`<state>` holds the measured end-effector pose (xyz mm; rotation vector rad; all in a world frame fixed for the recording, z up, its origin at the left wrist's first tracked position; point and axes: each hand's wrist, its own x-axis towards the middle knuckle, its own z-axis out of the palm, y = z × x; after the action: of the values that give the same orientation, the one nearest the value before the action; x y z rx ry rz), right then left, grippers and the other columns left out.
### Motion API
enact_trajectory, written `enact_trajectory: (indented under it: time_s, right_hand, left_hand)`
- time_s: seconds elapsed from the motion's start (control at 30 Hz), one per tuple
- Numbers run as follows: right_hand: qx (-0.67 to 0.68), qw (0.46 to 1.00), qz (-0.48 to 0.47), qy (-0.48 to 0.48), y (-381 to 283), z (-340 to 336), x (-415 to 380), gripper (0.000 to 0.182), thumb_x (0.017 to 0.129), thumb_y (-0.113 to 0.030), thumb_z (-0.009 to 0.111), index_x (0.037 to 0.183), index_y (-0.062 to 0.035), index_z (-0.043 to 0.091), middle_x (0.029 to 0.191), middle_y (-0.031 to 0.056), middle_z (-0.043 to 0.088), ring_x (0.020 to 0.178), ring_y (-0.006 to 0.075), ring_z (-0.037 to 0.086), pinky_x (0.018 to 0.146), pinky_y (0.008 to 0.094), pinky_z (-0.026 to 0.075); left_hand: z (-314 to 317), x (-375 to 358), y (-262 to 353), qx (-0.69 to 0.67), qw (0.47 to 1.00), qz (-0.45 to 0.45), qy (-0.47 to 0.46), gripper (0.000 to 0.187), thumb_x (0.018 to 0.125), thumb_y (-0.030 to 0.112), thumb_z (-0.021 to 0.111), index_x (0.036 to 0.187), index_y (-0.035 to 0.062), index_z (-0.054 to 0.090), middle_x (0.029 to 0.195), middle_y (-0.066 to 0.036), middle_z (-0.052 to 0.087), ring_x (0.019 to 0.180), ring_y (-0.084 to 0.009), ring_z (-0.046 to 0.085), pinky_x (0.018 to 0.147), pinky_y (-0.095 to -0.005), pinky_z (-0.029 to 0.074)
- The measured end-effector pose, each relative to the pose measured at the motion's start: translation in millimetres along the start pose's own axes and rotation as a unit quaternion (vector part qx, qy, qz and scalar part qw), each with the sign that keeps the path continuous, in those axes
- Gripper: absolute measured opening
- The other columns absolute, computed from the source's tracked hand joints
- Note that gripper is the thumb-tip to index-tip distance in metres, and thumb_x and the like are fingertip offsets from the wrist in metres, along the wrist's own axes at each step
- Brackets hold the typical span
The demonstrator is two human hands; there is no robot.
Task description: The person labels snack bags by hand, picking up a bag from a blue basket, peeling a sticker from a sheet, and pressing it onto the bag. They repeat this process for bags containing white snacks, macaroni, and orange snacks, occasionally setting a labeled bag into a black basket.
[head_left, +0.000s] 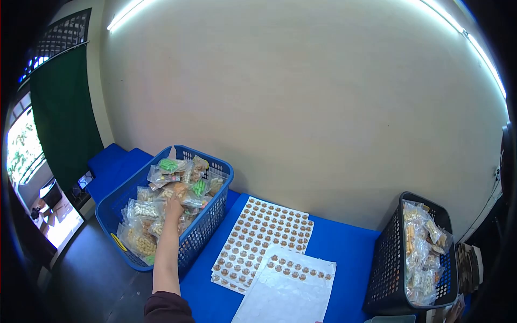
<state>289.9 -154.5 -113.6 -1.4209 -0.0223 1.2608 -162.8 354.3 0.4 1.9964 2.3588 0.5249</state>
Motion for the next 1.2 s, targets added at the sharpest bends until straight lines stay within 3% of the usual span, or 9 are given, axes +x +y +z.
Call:
enact_trajectory:
  time_s: [0.4,0.53,0.63,0.7,0.77,0.9,1.0,1.1,1.2]
  right_hand:
    - [-0.11,0.987,-0.084,-0.084,5.3,58.5,-23.8,0.021,0.083,-0.019,0.049,0.099,-0.0055,0.055,0.081,0.0056,0.058,0.062,0.0101,0.05,0.058,0.0226,0.042]
    - [-0.128,0.983,-0.09,-0.096,9.4,60.9,-36.0,0.023,0.084,-0.02,0.048,0.1,-0.0059,0.055,0.083,0.0053,0.059,0.065,0.0107,0.051,0.062,0.0241,0.043]
    - [-0.144,0.981,-0.081,-0.098,18.2,63.2,-34.2,0.024,0.084,-0.021,0.048,0.102,-0.0064,0.054,0.085,0.0053,0.059,0.068,0.011,0.052,0.064,0.0249,0.043]
    - [-0.153,0.977,-0.087,-0.117,16.3,71.0,-35.8,0.026,0.085,-0.023,0.047,0.104,-0.007,0.054,0.087,0.0054,0.059,0.07,0.0112,0.052,0.065,0.0253,0.044]
    - [-0.152,0.977,-0.026,-0.148,10.2,89.9,-36.1,0.026,0.083,-0.022,0.053,0.1,-0.0036,0.054,0.086,0.0052,0.058,0.074,0.0139,0.053,0.068,0.026,0.042]
    - [-0.137,0.931,-0.044,-0.336,-8.1,132.0,-63.9,0.032,0.084,-0.026,0.053,0.107,-0.0043,0.051,0.097,0.0055,0.056,0.083,0.0141,0.052,0.075,0.0261,0.041]
    - [0.058,0.908,0.032,-0.413,0.0,149.5,-70.7,0.038,0.085,-0.028,0.052,0.116,-0.0063,0.044,0.107,0.0047,0.05,0.091,0.0147,0.05,0.08,0.0293,0.04]
    - [0.223,0.884,0.002,-0.41,-2.7,148.1,-72.3,0.057,0.083,-0.036,0.053,0.127,-0.0069,0.032,0.124,0.0039,0.041,0.106,0.0177,0.043,0.089,0.0364,0.035]
    - [0.211,0.923,-0.083,-0.311,-30.0,138.8,-78.2,0.043,0.085,-0.031,0.051,0.119,-0.0057,0.042,0.114,0.0048,0.05,0.101,0.0165,0.047,0.089,0.0349,0.036]
  left_hand:
    - [-99.8,-43.3,69.6,-0.172,0.865,0.216,0.419,0.031,0.074,0.001,0.055,0.105,0.002,0.05,0.107,-0.013,0.047,0.105,-0.031,0.042,0.09,-0.0396,0.033]
    - [-98.3,-82.5,98.3,-0.257,0.838,0.309,0.37,0.023,0.08,0.002,0.053,0.103,0.0013,0.05,0.105,-0.013,0.046,0.098,-0.0259,0.048,0.083,-0.0342,0.04]
    - [-106.1,-148.4,142.3,-0.63,0.683,0.239,0.281,0.022,0.078,-0.001,0.056,0.1,0.0013,0.05,0.102,-0.011,0.046,0.096,-0.0205,0.048,0.079,-0.0317,0.042]
    - [-141.2,-218.8,177.2,-0.701,0.67,0.153,0.191,0.022,0.076,-0.002,0.057,0.096,0.0008,0.05,0.097,-0.008,0.046,0.093,-0.0147,0.046,0.077,-0.0282,0.041]
    - [-118.5,-248.3,166.8,-0.599,0.756,0.258,0.054,0.023,0.074,-0.003,0.058,0.096,0.0003,0.051,0.094,-0.007,0.047,0.09,-0.0125,0.046,0.075,-0.0243,0.039]
    - [-89.8,-343.8,188.2,-0.658,0.706,0.24,-0.108,0.025,0.071,-0.006,0.06,0.093,0.0023,0.051,0.093,-0.006,0.048,0.084,-0.01,0.046,0.071,-0.0224,0.038]
    - [-81.9,-392.3,193.0,-0.697,0.68,0.078,-0.215,0.023,0.075,-0.001,0.06,0.093,0.0042,0.047,0.098,-0.006,0.047,0.068,-0.0034,0.048,0.05,-0.0148,0.038]
    - [-90.4,-404.3,192.4,-0.723,0.56,-0.085,-0.396,0.025,0.078,0.003,0.059,0.096,0.0041,0.041,0.098,-0.008,0.048,0.077,-0.0077,0.051,0.065,-0.0184,0.043]
    - [-56.2,-411.2,171.4,-0.682,0.646,0.075,-0.335,0.019,0.082,0.006,0.054,0.094,0.0025,0.04,0.101,-0.009,0.047,0.093,-0.0152,0.052,0.08,-0.0264,0.046]
